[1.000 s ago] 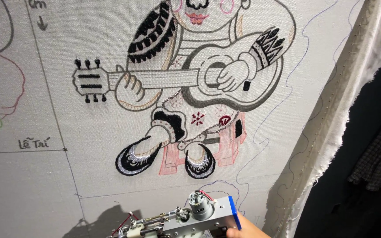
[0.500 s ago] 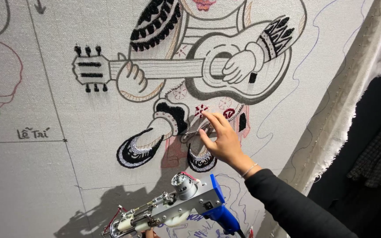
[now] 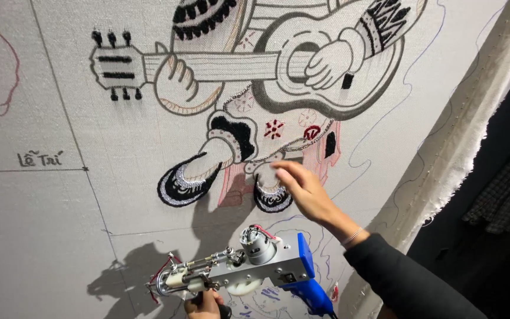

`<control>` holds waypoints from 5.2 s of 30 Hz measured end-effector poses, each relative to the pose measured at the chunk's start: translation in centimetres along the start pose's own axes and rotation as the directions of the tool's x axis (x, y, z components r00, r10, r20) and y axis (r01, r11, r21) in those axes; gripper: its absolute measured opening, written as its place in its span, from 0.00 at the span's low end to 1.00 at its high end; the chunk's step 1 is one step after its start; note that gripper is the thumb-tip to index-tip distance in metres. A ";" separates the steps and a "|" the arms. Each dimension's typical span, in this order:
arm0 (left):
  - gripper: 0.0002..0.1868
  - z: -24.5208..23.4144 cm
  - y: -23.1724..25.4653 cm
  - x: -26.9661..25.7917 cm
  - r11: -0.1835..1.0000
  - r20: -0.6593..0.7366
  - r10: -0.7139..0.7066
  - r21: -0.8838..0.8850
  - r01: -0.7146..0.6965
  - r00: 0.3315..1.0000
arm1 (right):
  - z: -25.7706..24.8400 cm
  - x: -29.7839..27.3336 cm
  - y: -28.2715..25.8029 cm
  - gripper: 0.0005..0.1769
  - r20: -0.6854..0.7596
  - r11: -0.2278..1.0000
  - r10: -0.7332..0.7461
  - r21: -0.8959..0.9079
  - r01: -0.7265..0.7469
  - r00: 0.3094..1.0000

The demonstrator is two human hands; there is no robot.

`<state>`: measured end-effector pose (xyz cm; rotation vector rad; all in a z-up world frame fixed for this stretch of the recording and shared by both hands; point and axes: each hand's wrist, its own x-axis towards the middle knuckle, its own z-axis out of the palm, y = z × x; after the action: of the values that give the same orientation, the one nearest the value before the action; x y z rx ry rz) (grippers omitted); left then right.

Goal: The person uses a tufting gun and scissors to create and refine a rug design on a canvas frame.

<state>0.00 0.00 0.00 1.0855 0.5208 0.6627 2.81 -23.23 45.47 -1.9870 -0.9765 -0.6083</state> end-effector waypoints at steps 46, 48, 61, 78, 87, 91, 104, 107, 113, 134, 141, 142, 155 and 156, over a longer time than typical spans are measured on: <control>0.13 9.4 9.1 -8.7 0.987 0.191 -0.142 0.103 0.124 0.971 | -3.9 -21.2 5.3 0.15 0.600 0.416 0.587 0.353 -0.838 0.543; 0.12 9.6 8.8 -8.6 0.990 0.221 -0.114 0.108 0.092 0.969 | -3.8 -21.5 5.6 0.15 0.588 0.409 0.603 0.352 -0.842 0.539; 0.12 10.4 11.0 -10.1 0.974 0.385 -0.159 0.210 0.082 0.909 | -3.5 -27.8 11.1 0.16 0.418 0.489 0.694 0.324 -0.810 0.586; 0.16 9.6 12.7 -9.9 0.907 0.466 -0.349 0.386 0.169 0.813 | -2.7 -28.5 12.4 0.16 0.429 0.470 0.680 0.368 -0.802 0.595; 0.14 9.0 13.1 -9.1 0.914 0.436 -0.323 0.373 0.158 0.840 | -2.0 -25.7 9.4 0.25 0.430 0.374 0.619 0.575 -0.728 0.658; 0.17 9.3 14.5 -9.1 0.919 0.383 -0.317 0.349 0.181 0.868 | -1.4 -27.5 12.0 0.24 0.415 0.403 0.620 0.560 -0.724 0.666; 0.10 5.7 11.6 -8.1 0.966 0.272 -0.004 0.250 -0.067 0.962 | 4.0 -34.9 15.9 0.45 0.134 0.790 0.608 -0.002 -0.613 0.783; 0.09 3.9 11.6 -8.0 0.965 0.234 0.100 0.216 -0.152 0.967 | 9.3 -44.7 17.1 0.58 0.059 0.712 0.689 0.132 -0.690 0.722; 0.08 1.7 11.5 -8.2 0.947 0.171 0.123 0.273 -0.167 0.977 | 21.3 -68.3 17.5 0.27 0.368 0.142 0.930 -0.332 -0.933 0.010; 0.13 7.2 9.2 -5.7 0.979 0.171 0.203 -0.056 -0.196 0.964 | 28.0 -80.9 21.7 0.16 0.662 0.104 0.743 -0.253 -0.962 -0.094; 0.12 8.7 10.7 -3.7 0.991 0.135 0.137 -0.012 -0.137 0.981 | 9.1 -57.3 27.4 0.08 0.395 -0.120 0.901 0.624 -0.772 0.179; 0.11 8.8 10.8 -3.4 0.988 0.141 0.152 -0.040 -0.148 0.978 | 4.3 -53.2 27.1 0.11 0.232 -0.048 0.947 0.787 -0.615 0.223; 0.05 11.8 16.4 -1.3 0.954 0.182 0.181 -0.272 -0.128 0.966 | -13.3 -5.7 5.8 0.12 -0.296 0.804 0.438 0.551 -0.223 0.849; 0.03 11.9 16.5 -1.0 0.958 0.163 0.186 -0.249 -0.142 0.969 | -12.5 -3.6 5.1 0.14 -0.265 0.853 0.328 0.496 -0.163 0.907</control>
<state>3.54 -3.10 19.80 0.9594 0.1857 0.7406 4.06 -37.05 47.46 -1.4802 -0.5663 -0.4929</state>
